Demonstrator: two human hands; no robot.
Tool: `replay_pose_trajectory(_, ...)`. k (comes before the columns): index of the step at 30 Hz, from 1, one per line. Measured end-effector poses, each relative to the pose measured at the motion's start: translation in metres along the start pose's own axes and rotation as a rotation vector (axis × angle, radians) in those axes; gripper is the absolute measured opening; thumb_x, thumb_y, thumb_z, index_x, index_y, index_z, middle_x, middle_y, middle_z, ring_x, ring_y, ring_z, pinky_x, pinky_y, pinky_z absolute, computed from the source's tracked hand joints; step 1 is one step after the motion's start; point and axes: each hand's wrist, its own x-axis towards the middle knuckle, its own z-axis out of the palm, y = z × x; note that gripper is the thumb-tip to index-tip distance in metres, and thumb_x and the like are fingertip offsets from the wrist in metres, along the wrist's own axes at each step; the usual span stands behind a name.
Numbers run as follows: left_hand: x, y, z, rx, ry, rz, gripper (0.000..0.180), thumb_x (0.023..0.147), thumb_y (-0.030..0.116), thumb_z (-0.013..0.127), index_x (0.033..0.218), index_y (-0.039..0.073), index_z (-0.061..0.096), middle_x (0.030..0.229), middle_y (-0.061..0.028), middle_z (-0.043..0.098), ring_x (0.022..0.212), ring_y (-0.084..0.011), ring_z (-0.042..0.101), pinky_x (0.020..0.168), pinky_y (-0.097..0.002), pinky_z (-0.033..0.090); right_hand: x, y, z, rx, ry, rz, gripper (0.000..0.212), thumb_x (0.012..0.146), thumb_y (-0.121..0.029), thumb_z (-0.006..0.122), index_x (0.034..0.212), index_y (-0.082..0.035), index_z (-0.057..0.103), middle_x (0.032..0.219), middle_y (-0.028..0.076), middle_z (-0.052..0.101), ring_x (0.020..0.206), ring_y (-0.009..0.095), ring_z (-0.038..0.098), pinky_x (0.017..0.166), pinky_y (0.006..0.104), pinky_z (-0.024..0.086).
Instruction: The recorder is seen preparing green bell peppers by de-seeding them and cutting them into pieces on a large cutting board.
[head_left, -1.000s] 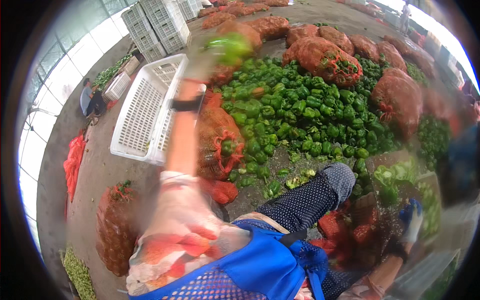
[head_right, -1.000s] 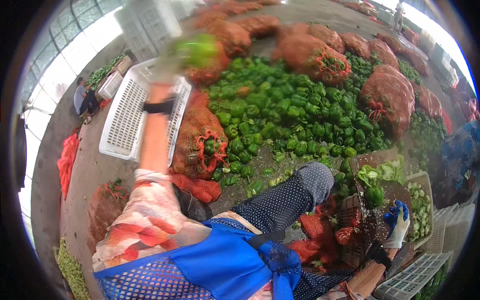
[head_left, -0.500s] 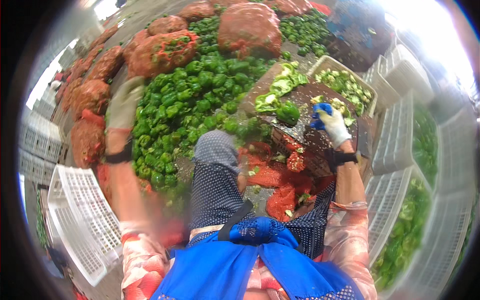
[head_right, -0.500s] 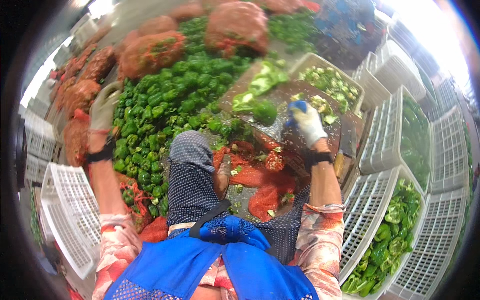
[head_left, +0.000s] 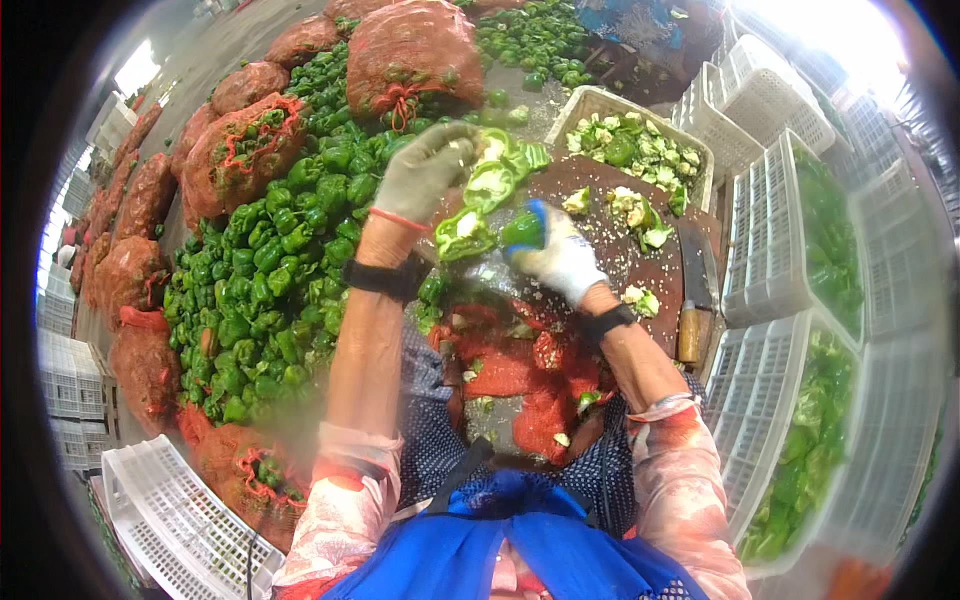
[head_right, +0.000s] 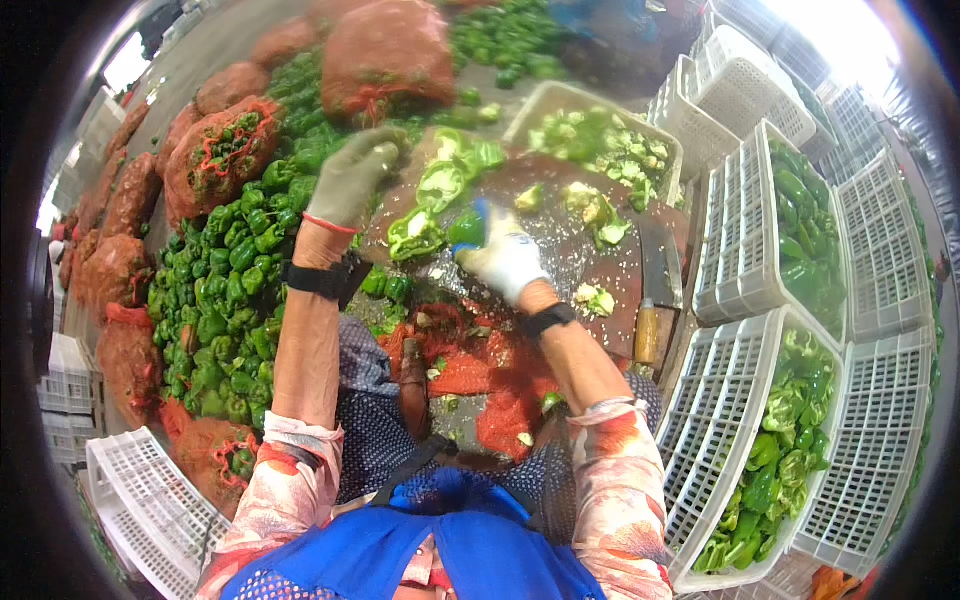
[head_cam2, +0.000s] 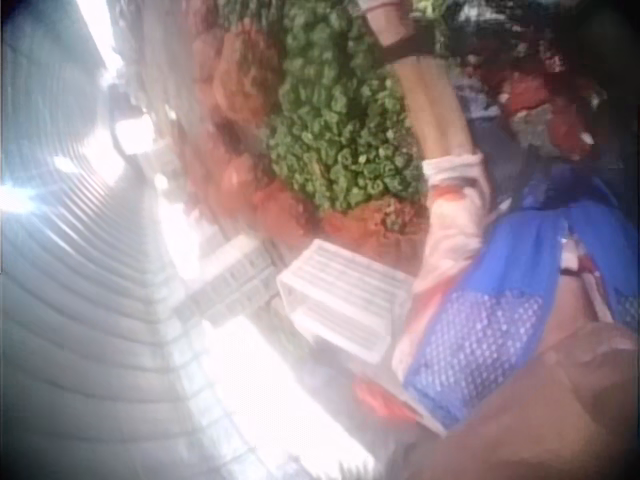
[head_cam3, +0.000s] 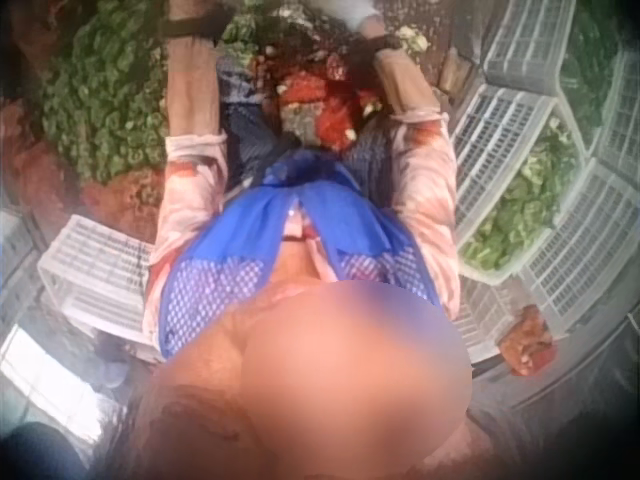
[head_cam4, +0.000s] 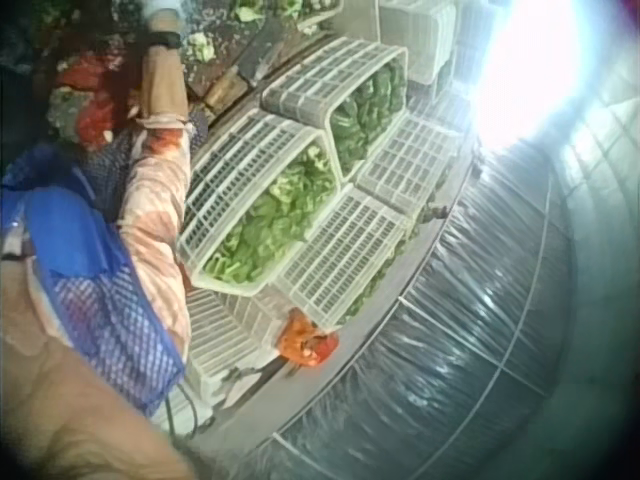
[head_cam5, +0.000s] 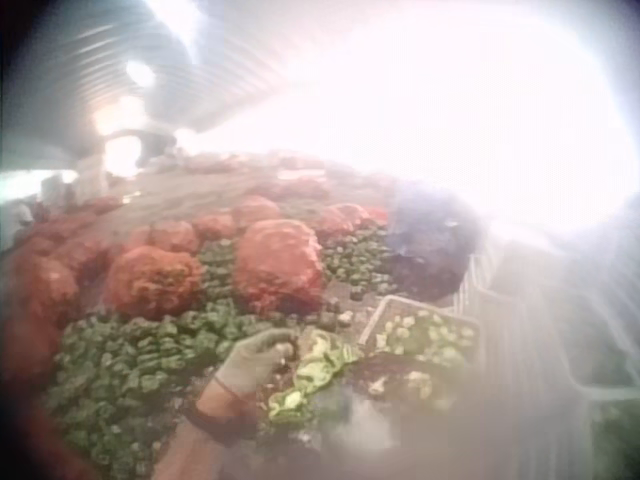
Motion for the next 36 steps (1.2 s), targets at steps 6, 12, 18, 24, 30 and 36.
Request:
replay_pose_trajectory(6, -0.002, -0.059, 0.022, 0.246, -0.23, -0.147, 0.047, 0.087, 0.014, 0.062, 0.131, 0.002, 0.05, 0.112, -0.0095, 0.063, 0.083, -0.0108, 0.06, 0.071, -0.0239, 0.051, -0.001, 0.01, -0.033, 1.45, -0.128, -0.052, 0.051, 0.085, -0.031, 0.065, 0.127, -0.009, 0.048, 0.116, 0.009, 0.058, 0.101, 0.02, 0.058, 0.079, 0.0339, 0.053)
replay_pose_trajectory(12, -0.013, -0.049, 0.057, -0.124, -0.419, -0.184, 0.059, 0.086, 0.006, 0.063, 0.139, 0.003, 0.036, 0.112, -0.0061, 0.059, 0.091, -0.0117, 0.059, 0.073, -0.0244, 0.052, -0.022, -0.001, -0.052, 1.123, -0.024, -0.153, 0.087, 0.081, -0.042, 0.07, 0.147, -0.007, 0.023, 0.129, 0.015, 0.05, 0.115, 0.023, 0.051, 0.095, 0.0344, 0.046)
replay_pose_trajectory(18, -0.016, -0.044, 0.074, -0.019, -0.4, -0.128, 0.058, 0.088, 0.01, 0.063, 0.139, 0.003, 0.036, 0.119, -0.0096, 0.057, 0.089, -0.0117, 0.059, 0.07, -0.0231, 0.052, -0.031, 0.007, -0.055, 0.519, 0.28, -0.222, 0.091, 0.076, -0.038, 0.077, 0.14, 0.004, 0.028, 0.124, 0.016, 0.055, 0.113, 0.022, 0.055, 0.097, 0.031, 0.044)
replay_pose_trajectory(24, -0.014, -0.043, 0.099, 0.02, -0.441, -0.124, 0.06, 0.084, 0.01, 0.065, 0.138, 0.005, 0.038, 0.103, -0.0073, 0.06, 0.084, -0.0097, 0.058, 0.067, -0.0233, 0.05, -0.05, -0.004, -0.078, 0.552, 0.462, -0.244, 0.065, 0.082, -0.021, 0.071, 0.133, 0.003, 0.039, 0.113, 0.013, 0.062, 0.102, 0.021, 0.061, 0.09, 0.0302, 0.049)
replay_pose_trajectory(30, -0.001, -0.062, 0.093, 0.188, -0.266, -0.057, 0.061, 0.075, -0.001, 0.073, 0.129, 0.005, 0.046, 0.117, -0.0133, 0.058, 0.106, -0.0177, 0.056, 0.087, -0.0282, 0.049, -0.04, -0.005, -0.077, 0.016, 0.276, -0.011, 0.09, 0.075, -0.043, 0.071, 0.142, 0.0, 0.027, 0.125, 0.026, 0.05, 0.11, 0.037, 0.054, 0.093, 0.0393, 0.046)
replay_pose_trajectory(36, 0.004, -0.072, 0.107, -0.176, -0.391, -0.124, 0.05, 0.089, 0.001, 0.056, 0.136, 0.009, 0.039, 0.111, -0.0031, 0.056, 0.088, -0.0084, 0.054, 0.071, -0.0207, 0.047, -0.03, 0.015, -0.071, 0.145, 0.49, -0.06, 0.087, 0.081, -0.046, 0.063, 0.143, 0.0, 0.024, 0.127, 0.025, 0.052, 0.114, 0.038, 0.054, 0.096, 0.0384, 0.043)
